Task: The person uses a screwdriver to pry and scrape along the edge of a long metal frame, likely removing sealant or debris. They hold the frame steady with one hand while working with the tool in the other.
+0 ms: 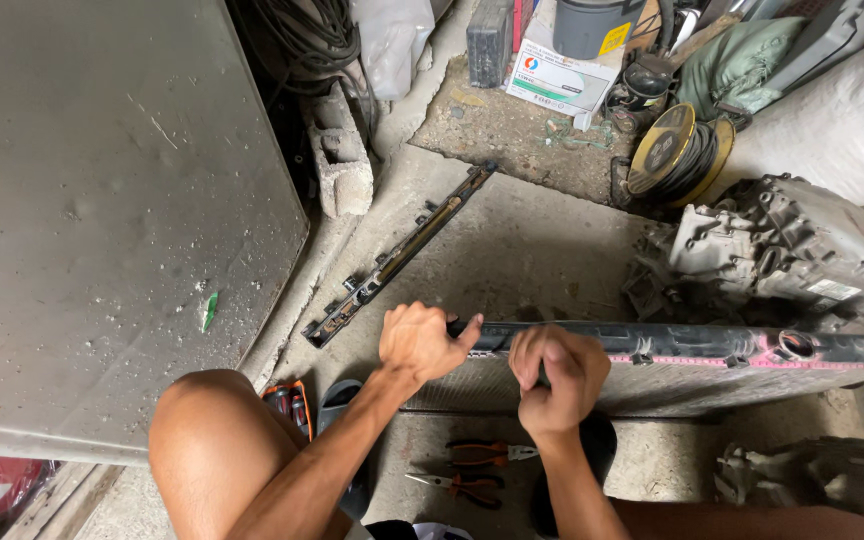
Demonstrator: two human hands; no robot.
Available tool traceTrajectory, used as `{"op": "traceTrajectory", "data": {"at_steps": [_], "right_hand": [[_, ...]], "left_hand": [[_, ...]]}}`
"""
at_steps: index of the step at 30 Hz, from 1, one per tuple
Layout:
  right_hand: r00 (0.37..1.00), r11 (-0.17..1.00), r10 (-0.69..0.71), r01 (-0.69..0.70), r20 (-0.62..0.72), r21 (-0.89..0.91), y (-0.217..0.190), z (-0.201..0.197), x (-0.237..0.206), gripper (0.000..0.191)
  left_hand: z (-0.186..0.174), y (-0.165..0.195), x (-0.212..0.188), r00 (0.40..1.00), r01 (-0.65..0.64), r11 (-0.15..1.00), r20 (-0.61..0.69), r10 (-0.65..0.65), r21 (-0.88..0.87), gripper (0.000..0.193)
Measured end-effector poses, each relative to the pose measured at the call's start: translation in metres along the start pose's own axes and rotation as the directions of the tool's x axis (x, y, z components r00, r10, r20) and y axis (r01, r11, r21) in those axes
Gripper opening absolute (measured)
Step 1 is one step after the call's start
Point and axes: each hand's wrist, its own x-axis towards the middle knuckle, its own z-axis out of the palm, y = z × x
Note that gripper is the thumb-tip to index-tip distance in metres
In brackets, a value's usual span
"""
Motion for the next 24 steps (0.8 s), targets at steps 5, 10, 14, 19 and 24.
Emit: {"op": "traceTrajectory", "data": {"at_steps": [5,10,14,19,24], "right_hand": [[0.981,0.980,0.173,-0.163,-0.084,0.115,0.015,-0.018,0.027,0.043],[0.824,0.830,0.529,-0.452,-0.204,0.329,0.026,-0.025,0.068,0.039],[0.843,0.858,0.488,-0.417,-0.225,0.300,0.020,-0.021,0.075,0.041],[0.996,0.995,0.059,-0.052,-0.068,0.091,0.005,-0.014,0.018,0.051],[0.999,0.998,-0.039,0.037,0.020,0.057,0.013,-0.005,-0.005,0.051]], "left_hand": [[0.004,-0.005,-0.003,0.988,0.033,0.999,0.154,-0.031,-0.011,0.055],[0.000,-0.002,-0.009,0.995,0.011,1.000,0.100,-0.010,-0.011,0.053],[-0.004,-0.001,-0.006,0.996,0.019,1.000,0.082,-0.019,0.004,0.053],[-0.008,0.001,0.005,0.989,0.064,0.998,0.131,-0.064,0.006,0.052],[-0.013,0.004,0.013,0.991,0.078,0.997,0.114,-0.077,-0.001,0.050]]}}
